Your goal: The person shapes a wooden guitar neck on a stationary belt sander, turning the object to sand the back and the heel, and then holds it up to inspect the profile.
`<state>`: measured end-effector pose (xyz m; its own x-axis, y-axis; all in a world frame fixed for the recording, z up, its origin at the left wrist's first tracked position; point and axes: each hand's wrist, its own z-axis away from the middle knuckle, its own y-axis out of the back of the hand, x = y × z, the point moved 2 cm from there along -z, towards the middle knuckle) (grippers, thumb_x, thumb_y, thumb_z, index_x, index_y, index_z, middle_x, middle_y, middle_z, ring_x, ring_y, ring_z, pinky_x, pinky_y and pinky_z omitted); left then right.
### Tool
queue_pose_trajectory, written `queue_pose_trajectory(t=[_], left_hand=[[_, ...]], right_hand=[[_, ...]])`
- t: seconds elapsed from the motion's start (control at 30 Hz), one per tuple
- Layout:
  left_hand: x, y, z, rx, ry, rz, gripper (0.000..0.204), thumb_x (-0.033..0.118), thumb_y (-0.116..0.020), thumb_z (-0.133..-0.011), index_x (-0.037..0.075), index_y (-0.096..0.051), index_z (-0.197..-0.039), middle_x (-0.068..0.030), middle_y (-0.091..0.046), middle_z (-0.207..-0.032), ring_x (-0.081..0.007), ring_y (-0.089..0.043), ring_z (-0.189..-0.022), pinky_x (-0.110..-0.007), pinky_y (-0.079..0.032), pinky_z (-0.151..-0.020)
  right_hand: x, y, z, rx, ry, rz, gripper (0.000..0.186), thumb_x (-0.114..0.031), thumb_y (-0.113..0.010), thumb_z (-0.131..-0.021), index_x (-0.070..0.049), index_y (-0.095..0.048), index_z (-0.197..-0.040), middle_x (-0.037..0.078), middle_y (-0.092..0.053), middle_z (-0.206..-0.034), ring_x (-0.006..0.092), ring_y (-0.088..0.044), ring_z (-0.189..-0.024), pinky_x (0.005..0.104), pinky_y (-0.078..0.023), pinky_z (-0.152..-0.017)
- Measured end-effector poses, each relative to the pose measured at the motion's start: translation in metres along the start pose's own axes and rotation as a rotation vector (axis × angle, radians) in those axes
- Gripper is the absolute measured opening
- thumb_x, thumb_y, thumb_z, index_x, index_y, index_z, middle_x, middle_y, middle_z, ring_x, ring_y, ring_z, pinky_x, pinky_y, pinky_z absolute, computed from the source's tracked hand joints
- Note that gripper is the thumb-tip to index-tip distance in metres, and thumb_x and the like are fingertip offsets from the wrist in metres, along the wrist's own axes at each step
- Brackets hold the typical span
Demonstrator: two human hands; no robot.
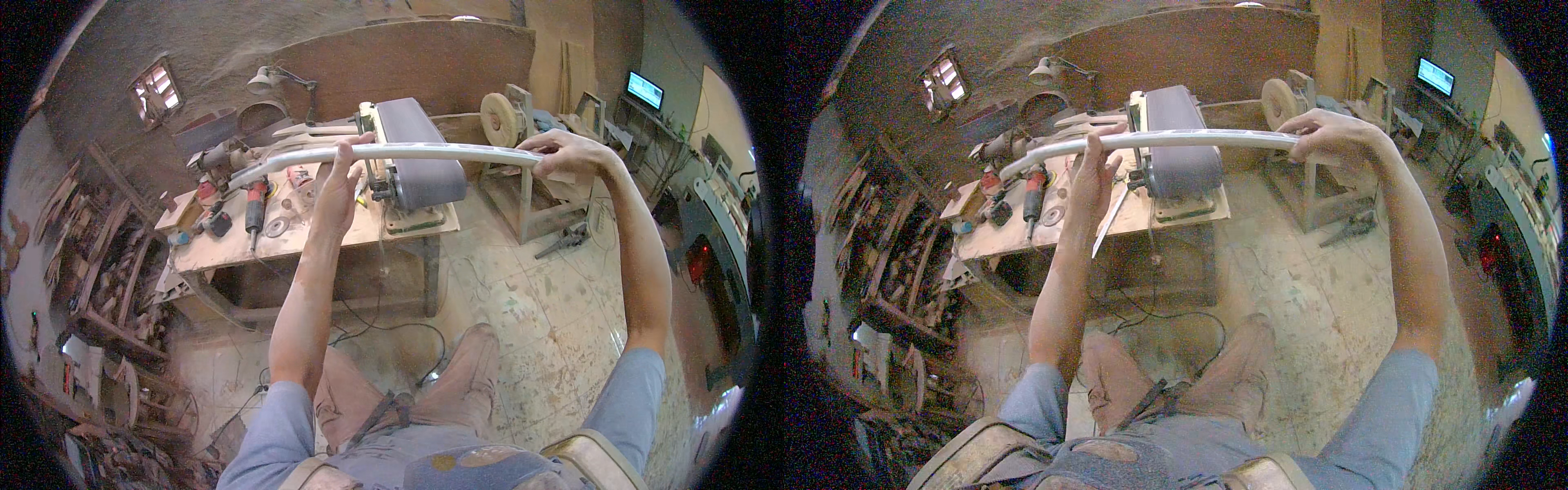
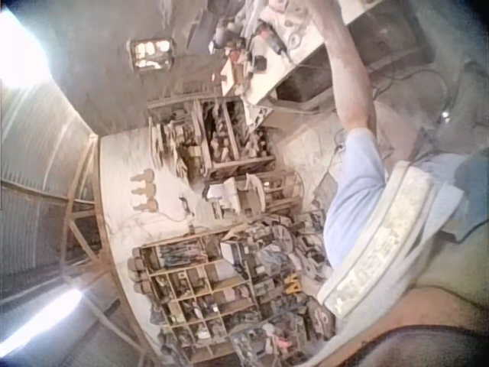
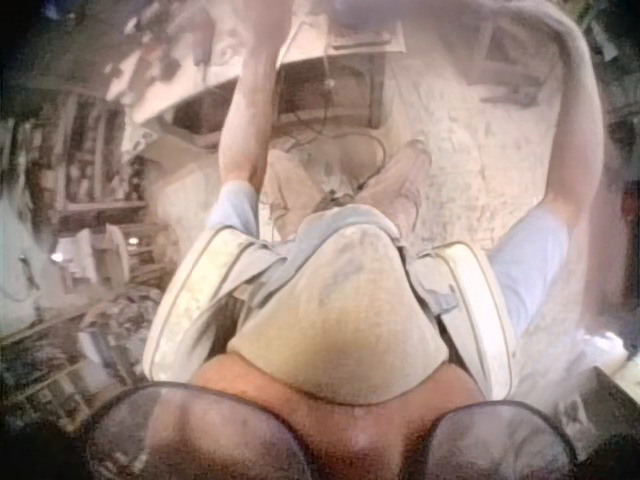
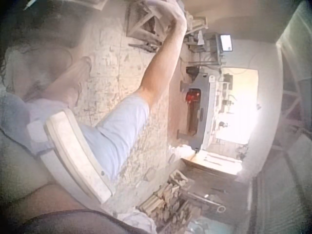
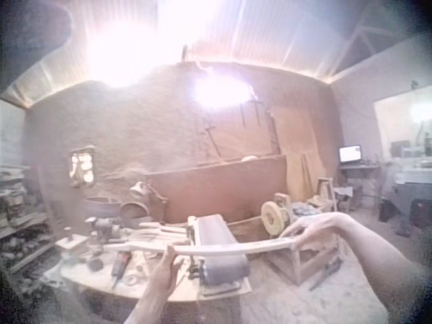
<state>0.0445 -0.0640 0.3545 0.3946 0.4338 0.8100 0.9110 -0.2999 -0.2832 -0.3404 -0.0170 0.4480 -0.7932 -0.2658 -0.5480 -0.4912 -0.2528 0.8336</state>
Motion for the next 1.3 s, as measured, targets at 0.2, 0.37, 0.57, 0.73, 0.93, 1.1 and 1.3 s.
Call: queue_pose_trajectory(t=[0.2,0.37,0.57,0.73,0.93,1.1,1.3], left_hand=[[-0.035,0.018,0.016,-0.027,-0.032,0.01,0.053,0.05,-0.055,-0.1,0.009,-0.055,-0.134,-0.008,-0.056,-0.141,-0.022,-0.047,-0.135,-0.047,-0.028,-0.117],[-0.039,0.025,0.022,0.028,-0.025,0.154,0.04,0.037,-0.061,-0.101,0.012,-0.055,-0.132,-0.0115,-0.057,-0.139,-0.0222,-0.051,-0.132,-0.044,-0.043,-0.109],[-0.035,0.044,0.018,0.043,-0.027,0.336,0.032,0.014,-0.064,-0.096,0.012,-0.055,-0.127,-0.0119,-0.055,-0.139,-0.0234,-0.052,-0.132,-0.048,-0.04,-0.114],[-0.033,0.049,0.022,0.052,-0.069,0.259,0.031,0.022,-0.065,-0.095,0.011,-0.056,-0.123,-0.0142,-0.057,-0.136,-0.025,-0.052,-0.132,-0.048,-0.039,-0.115],[-0.033,0.053,0.023,0.147,0.027,0.229,0.042,0.042,-0.064,-0.094,0.009,-0.06,-0.12,-0.0153,-0.063,-0.129,-0.0256,-0.054,-0.129,-0.048,-0.042,-0.111],[-0.03,0.039,0.026,0.072,-0.02,0.263,0.037,0.024,-0.062,-0.088,0.006,-0.058,-0.121,-0.0169,-0.059,-0.134,-0.0277,-0.055,-0.127,-0.048,-0.043,-0.11],[-0.031,0.027,0.01,-0.012,0.015,0.444,0.044,0.003,-0.058,-0.079,0.006,-0.057,-0.122,-0.0183,-0.057,-0.136,-0.0286,-0.051,-0.132,-0.047,-0.039,-0.115]], right_hand=[[0.012,-0.017,-0.019,0.181,0.186,0.366,0.06,-0.023,-0.069,-0.065,0.001,-0.065,-0.119,0.022,-0.071,-0.109,0.0349,-0.068,-0.104,0.0411,-0.052,-0.092],[0.016,-0.027,-0.034,0.224,0.186,0.586,0.051,-0.012,-0.068,-0.066,-0.001,-0.056,-0.115,0.019,-0.065,-0.109,0.0374,-0.061,-0.111,0.0451,-0.049,-0.096],[0.027,-0.048,-0.066,0.62,0.379,0.747,0.042,-0.005,-0.072,-0.072,-0.004,-0.054,-0.111,0.017,-0.065,-0.107,0.0374,-0.062,-0.109,0.0481,-0.05,-0.094],[0.017,-0.049,-0.069,0.461,0.269,0.706,0.047,0.001,-0.07,-0.068,-0.004,-0.055,-0.113,0.015,-0.065,-0.111,0.0364,-0.061,-0.112,0.0462,-0.049,-0.094],[0.003,-0.019,-0.061,-0.119,0.012,0.489,0.044,-0.006,-0.069,-0.063,-0.001,-0.06,-0.107,0.021,-0.069,-0.096,0.0405,-0.065,-0.102,0.0456,-0.052,-0.086],[0.034,-0.036,-0.065,0.341,0.307,0.67,0.043,-0.006,-0.074,-0.069,-0.006,-0.055,-0.108,0.016,-0.067,-0.098,0.0367,-0.065,-0.101,0.0474,-0.051,-0.087],[0.052,-0.048,-0.069,0.968,0.42,0.908,0.035,-0.006,-0.068,-0.079,-0.006,-0.053,-0.111,0.013,-0.061,-0.105,0.0328,-0.061,-0.107,0.0439,-0.049,-0.095]])
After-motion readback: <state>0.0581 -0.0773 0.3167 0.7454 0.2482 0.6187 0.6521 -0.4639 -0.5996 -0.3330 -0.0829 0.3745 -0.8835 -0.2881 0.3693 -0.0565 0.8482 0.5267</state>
